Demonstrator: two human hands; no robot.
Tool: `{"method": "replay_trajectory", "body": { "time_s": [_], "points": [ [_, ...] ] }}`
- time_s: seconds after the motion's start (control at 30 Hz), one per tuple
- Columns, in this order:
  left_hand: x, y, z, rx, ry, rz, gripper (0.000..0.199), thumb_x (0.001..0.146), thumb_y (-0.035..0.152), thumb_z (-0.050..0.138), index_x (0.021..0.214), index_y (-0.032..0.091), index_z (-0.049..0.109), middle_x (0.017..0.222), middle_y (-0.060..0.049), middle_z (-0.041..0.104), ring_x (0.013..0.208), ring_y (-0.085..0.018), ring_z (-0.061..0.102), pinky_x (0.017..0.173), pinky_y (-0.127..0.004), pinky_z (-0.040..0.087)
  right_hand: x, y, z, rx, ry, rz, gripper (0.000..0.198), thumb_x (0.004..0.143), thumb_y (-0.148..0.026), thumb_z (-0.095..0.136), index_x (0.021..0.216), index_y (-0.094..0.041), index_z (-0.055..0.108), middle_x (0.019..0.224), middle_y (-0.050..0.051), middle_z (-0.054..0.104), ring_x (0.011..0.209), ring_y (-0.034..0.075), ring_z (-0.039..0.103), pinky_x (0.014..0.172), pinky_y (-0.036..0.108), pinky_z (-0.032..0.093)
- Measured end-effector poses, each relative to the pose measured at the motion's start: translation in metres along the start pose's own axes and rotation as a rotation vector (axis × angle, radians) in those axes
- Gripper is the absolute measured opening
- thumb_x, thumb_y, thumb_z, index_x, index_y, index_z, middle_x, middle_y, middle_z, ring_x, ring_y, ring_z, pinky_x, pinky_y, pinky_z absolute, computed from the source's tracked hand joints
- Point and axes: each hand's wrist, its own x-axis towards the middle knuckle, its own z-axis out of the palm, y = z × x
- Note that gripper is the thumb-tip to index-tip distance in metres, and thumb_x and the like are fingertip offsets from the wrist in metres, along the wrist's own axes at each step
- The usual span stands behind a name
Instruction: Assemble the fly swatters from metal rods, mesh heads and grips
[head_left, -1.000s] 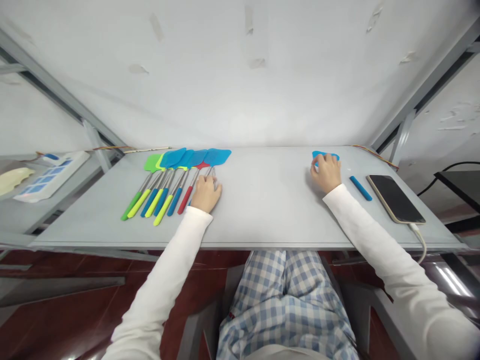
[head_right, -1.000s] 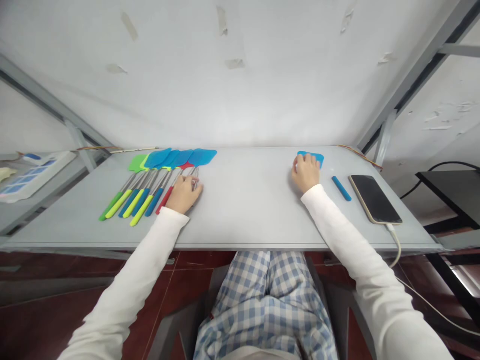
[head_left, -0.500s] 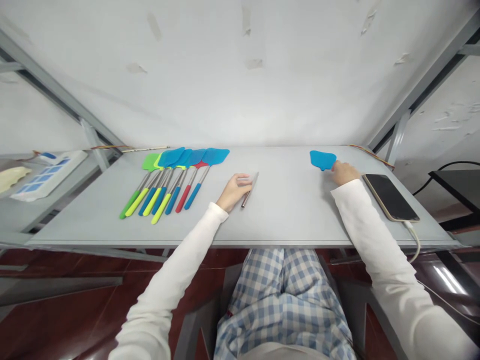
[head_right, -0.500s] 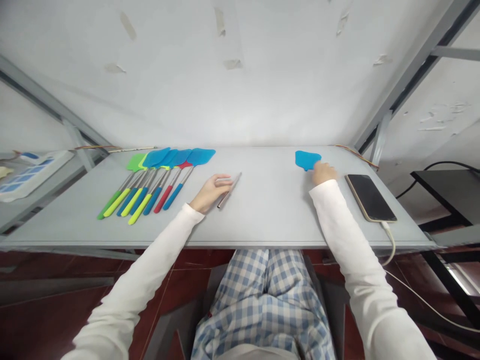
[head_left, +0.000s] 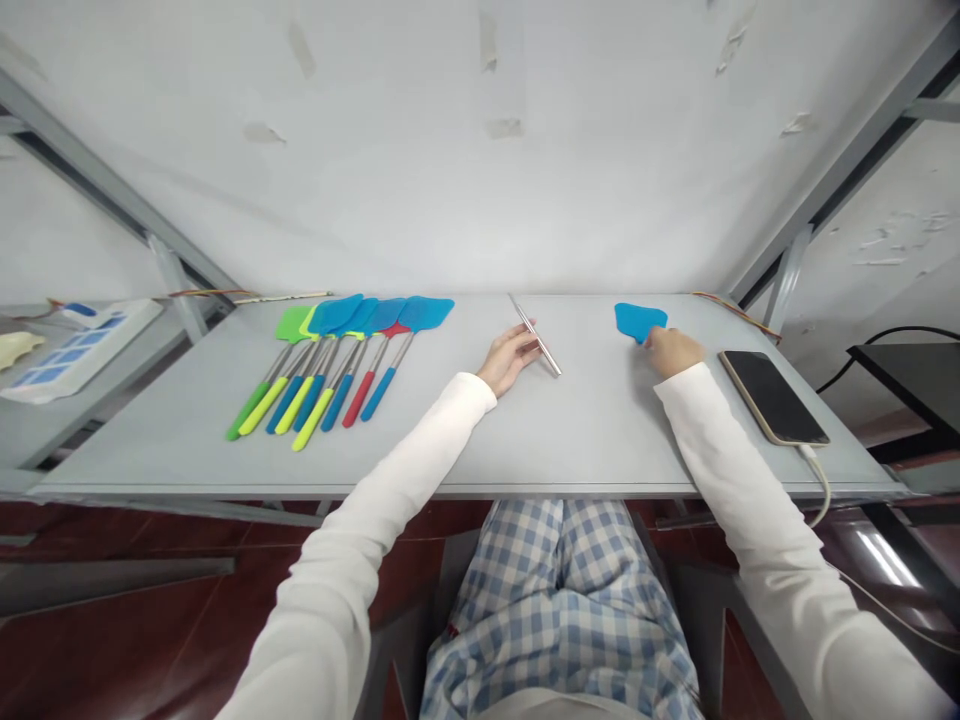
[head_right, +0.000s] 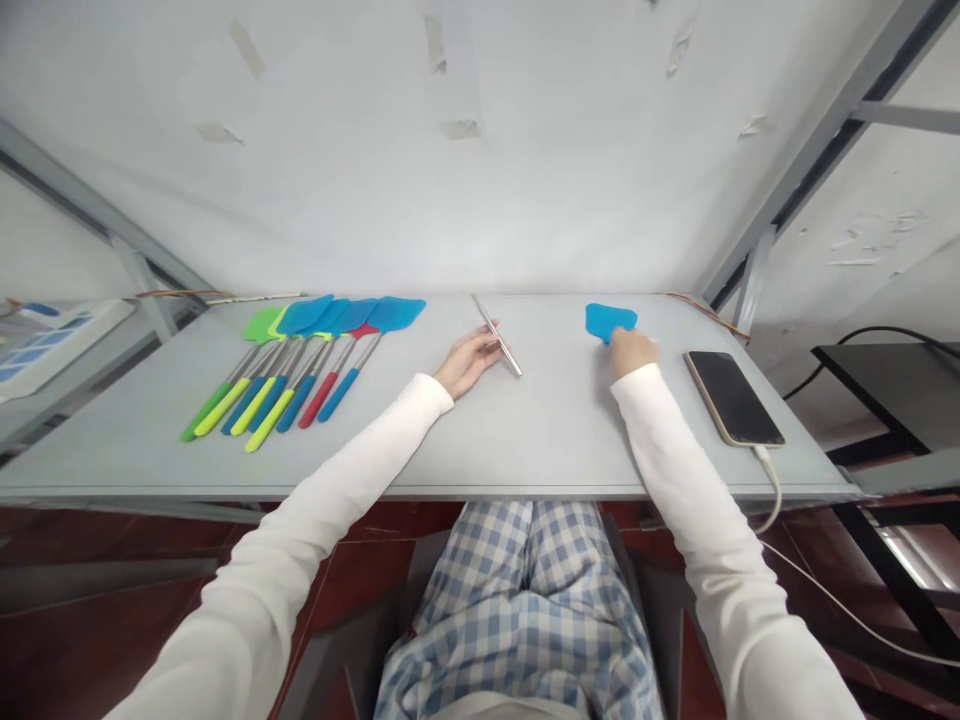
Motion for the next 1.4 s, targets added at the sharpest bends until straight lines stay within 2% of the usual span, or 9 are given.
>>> {"method": "replay_trajectory", "body": {
  "time_s": [0.1,0.17,0.23,0.3,0.47,0.63,0.8,1.17,1.4],
  "points": [
    [-0.003,0.000,-0.001,-0.062,-0.014,0.022,0.018,0.075,0.007,0.067,0.091,0.015,0.063,0.078,0.001,0.063,0.082,-0.011,0.066,0.105,-0.039,0.047,-0.008,-0.026,0.002,0.072,0.077,-0.415,0.040,0.086,-0.008,0.043,0.120,-0.016,0.061,0.114,0.016,0.067,0.100,0.028,0.064,0.086,0.040,0.044],
    [-0.005,0.001,-0.001,-0.089,0.000,0.071,0.015,0.075,0.008,0.069,0.085,0.015,0.061,0.080,0.001,0.064,0.084,-0.011,0.066,0.107,-0.038,0.046,-0.013,-0.039,0.006,0.168,0.112,-0.678,0.041,0.088,-0.015,0.048,0.128,-0.018,0.055,0.121,0.014,0.065,0.106,0.027,0.062,0.090,0.040,0.043],
    [-0.006,0.002,-0.003,-0.109,0.032,0.125,0.015,0.074,0.008,0.069,0.082,0.015,0.060,0.081,0.000,0.065,0.085,-0.011,0.066,0.107,-0.037,0.045,-0.015,-0.046,0.011,0.240,0.143,-0.802,0.046,0.089,-0.028,0.055,0.134,-0.018,0.050,0.129,0.014,0.061,0.113,0.029,0.058,0.091,0.040,0.044],
    [-0.006,0.002,-0.005,-0.123,0.065,0.159,0.017,0.072,0.006,0.069,0.080,0.016,0.059,0.081,0.000,0.067,0.085,-0.011,0.067,0.107,-0.037,0.045,-0.013,-0.046,0.016,0.243,0.162,-0.793,0.044,0.089,-0.037,0.057,0.128,-0.017,0.055,0.128,0.016,0.060,0.113,0.031,0.057,0.090,0.042,0.043],
    [-0.003,0.001,-0.009,-0.144,0.106,0.165,0.018,0.069,0.003,0.067,0.079,0.015,0.058,0.079,-0.001,0.068,0.082,-0.012,0.068,0.104,-0.037,0.048,0.000,-0.036,0.025,0.190,0.157,-0.671,0.020,0.092,-0.028,0.055,0.103,-0.017,0.066,0.105,0.013,0.067,0.098,0.029,0.060,0.083,0.040,0.042],
    [-0.004,0.002,-0.009,-0.127,0.119,0.154,0.018,0.069,0.003,0.066,0.079,0.016,0.057,0.078,-0.001,0.068,0.081,-0.011,0.068,0.104,-0.037,0.048,0.003,-0.039,0.026,0.296,0.306,-0.616,0.021,0.095,-0.031,0.052,0.106,-0.018,0.065,0.096,0.011,0.068,0.091,0.027,0.059,0.078,0.036,0.040],
    [-0.005,0.003,-0.007,-0.112,0.136,0.157,0.017,0.070,0.004,0.064,0.078,0.016,0.056,0.077,0.000,0.067,0.081,-0.011,0.067,0.104,-0.037,0.048,0.001,-0.041,0.024,0.304,0.382,-0.621,0.023,0.096,-0.031,0.049,0.104,-0.019,0.066,0.099,0.012,0.068,0.093,0.028,0.058,0.078,0.037,0.038],
    [-0.005,0.001,-0.009,-0.097,0.112,0.194,0.019,0.073,0.006,0.067,0.081,0.018,0.056,0.082,0.000,0.067,0.093,-0.013,0.068,0.106,-0.039,0.047,-0.001,-0.042,0.021,0.277,0.445,-0.614,0.026,0.098,-0.031,0.045,0.104,-0.019,0.067,0.097,0.012,0.067,0.091,0.027,0.056,0.076,0.037,0.034],
    [-0.005,0.001,-0.007,-0.120,0.130,0.105,0.017,0.077,0.003,0.065,0.079,0.017,0.056,0.077,0.001,0.068,0.084,-0.010,0.069,0.105,-0.036,0.048,-0.003,-0.043,0.021,0.252,0.467,-0.627,0.028,0.099,-0.031,0.043,0.105,-0.020,0.067,0.098,0.011,0.067,0.092,0.027,0.056,0.077,0.036,0.034]
  ]
}}
